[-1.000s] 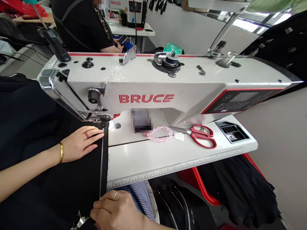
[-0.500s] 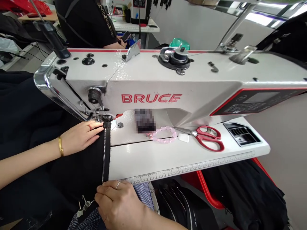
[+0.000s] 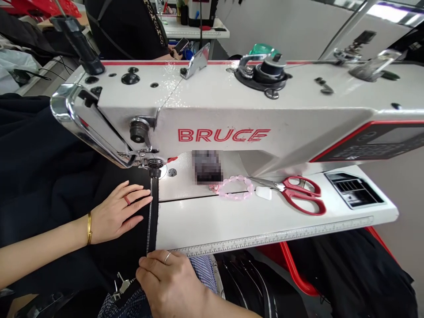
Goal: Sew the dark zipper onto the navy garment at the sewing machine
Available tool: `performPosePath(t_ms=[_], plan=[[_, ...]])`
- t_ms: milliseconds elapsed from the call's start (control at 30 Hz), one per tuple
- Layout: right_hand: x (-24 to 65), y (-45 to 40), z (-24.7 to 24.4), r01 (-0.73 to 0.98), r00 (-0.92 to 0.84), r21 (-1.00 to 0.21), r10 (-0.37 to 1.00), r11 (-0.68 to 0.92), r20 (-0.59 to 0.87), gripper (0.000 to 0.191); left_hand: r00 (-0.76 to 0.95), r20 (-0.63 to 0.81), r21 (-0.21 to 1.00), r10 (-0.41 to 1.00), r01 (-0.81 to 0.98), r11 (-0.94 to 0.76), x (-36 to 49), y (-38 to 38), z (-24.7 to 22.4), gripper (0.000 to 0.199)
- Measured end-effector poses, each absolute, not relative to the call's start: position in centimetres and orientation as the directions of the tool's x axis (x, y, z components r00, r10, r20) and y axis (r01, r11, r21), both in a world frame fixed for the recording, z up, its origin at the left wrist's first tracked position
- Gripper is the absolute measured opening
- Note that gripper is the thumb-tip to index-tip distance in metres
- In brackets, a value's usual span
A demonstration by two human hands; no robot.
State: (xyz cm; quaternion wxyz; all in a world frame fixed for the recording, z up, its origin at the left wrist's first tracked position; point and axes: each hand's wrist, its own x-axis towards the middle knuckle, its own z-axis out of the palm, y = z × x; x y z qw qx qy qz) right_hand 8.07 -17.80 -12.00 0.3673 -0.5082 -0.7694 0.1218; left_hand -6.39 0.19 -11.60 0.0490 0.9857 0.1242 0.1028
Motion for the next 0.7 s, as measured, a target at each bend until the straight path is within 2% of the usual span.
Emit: performPosePath(t_ms=[133,367,600,700], plan=[[8.8,-16.6,-11.9,0.674,-0.246,-0.563,0.865,0.477,0.438,0.021,0.941,0.22,0.134,0.256,0.231,-0.964,-5.9,1.4,-11.9,0.036],[10.5,-13.5,-12.2,0.708,-0.38,-0.456,0.835,0.539,0.397,0.019,0.916,0.309,0.14,0.257,0.224,-0.964,-4.4,4.6,-12.1,0.031],[12.3,-12.8,-11.1,0.721,-0.47,-0.383,0.814,0.577,0.342,0.022,0.916,0.346,-0.014,0.203,0.221,-0.975,-3.5,4.6,-11.4,0.027],[15.8,-11.7,-9.8,0.764,-0.377,-0.399,0.852,0.507,0.362,0.029,0.898,0.386,0.06,0.211,0.204,-0.977,-2.3,2.3,-10.7,0.028]])
